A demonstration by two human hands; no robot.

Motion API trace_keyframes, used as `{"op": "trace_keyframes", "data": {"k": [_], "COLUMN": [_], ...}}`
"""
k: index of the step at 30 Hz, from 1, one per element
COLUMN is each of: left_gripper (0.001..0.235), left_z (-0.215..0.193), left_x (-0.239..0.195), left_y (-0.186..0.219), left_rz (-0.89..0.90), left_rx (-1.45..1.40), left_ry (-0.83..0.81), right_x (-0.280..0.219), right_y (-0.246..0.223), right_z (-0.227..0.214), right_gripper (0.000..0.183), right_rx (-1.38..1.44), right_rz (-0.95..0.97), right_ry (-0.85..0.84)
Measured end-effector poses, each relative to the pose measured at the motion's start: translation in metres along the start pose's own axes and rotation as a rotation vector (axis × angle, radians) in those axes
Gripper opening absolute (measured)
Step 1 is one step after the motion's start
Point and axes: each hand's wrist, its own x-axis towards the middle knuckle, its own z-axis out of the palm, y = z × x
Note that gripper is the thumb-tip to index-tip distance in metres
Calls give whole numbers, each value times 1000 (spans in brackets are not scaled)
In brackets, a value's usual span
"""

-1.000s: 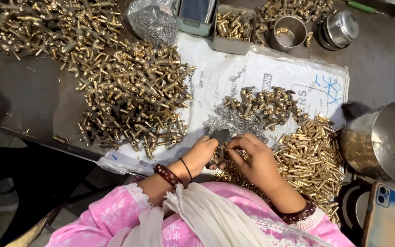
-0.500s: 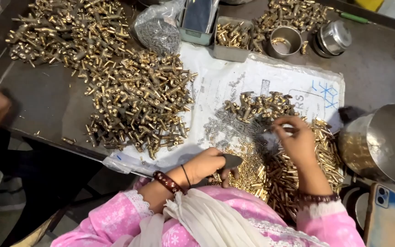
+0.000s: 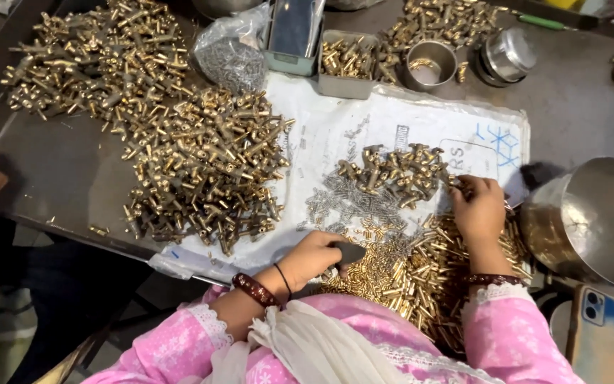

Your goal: Sort and inspect small brass metal components on a workbench in a fabrication facility.

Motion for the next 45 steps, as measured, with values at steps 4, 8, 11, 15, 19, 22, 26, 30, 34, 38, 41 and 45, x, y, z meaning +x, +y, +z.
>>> {"op": "trace_keyframes", "data": {"k": [4,8,11,15,19,22,26,30,34,38,41,45], "left_gripper": [28,27,27,58,42,43,35,20,36,33,33,29], "left_z": [-4,-5,0,6,5,13,11,12,22,25,25,26], "left_x": [14,38,35,32,28,17,13,2,-6,-9,-9,-2], "left_y": [-3,-17,-10,5,2,1,-4,-5,8,10,8,7], "left_rz": [-61,40,85,78,120,2,201,513,158,181,267,370], "left_rx": [23,8,98,86,251,284,204,492,371,346,318,413], "left_ry": [11,-20,-4,72,29,18,-12,-4,-20,10,-29,-48], "right_x": [7,-9,-39,-58,-43,-54,-61,-75,-112,-127,-133,-128], "right_y": [17,3,-28,-53,-35,-31,-45,-60,-93,-90,-89,-87], "right_z": [11,-7,-20,-16,-5,0,2,-19,-45,-36,-32,-36], "right_gripper": [28,19,11,11,15,17,20,21,25,16,13,9], "right_rx": [159,417,632,873,388,39,-161,109,682,798,852,877], "right_rz": [31,195,167,-59,-113,-372,-424,-303,-228,-405,-382,-483], "right_ry": [15,9,-133,-363,-182,-161,-122,-273,-432,-395,-391,-436]}}
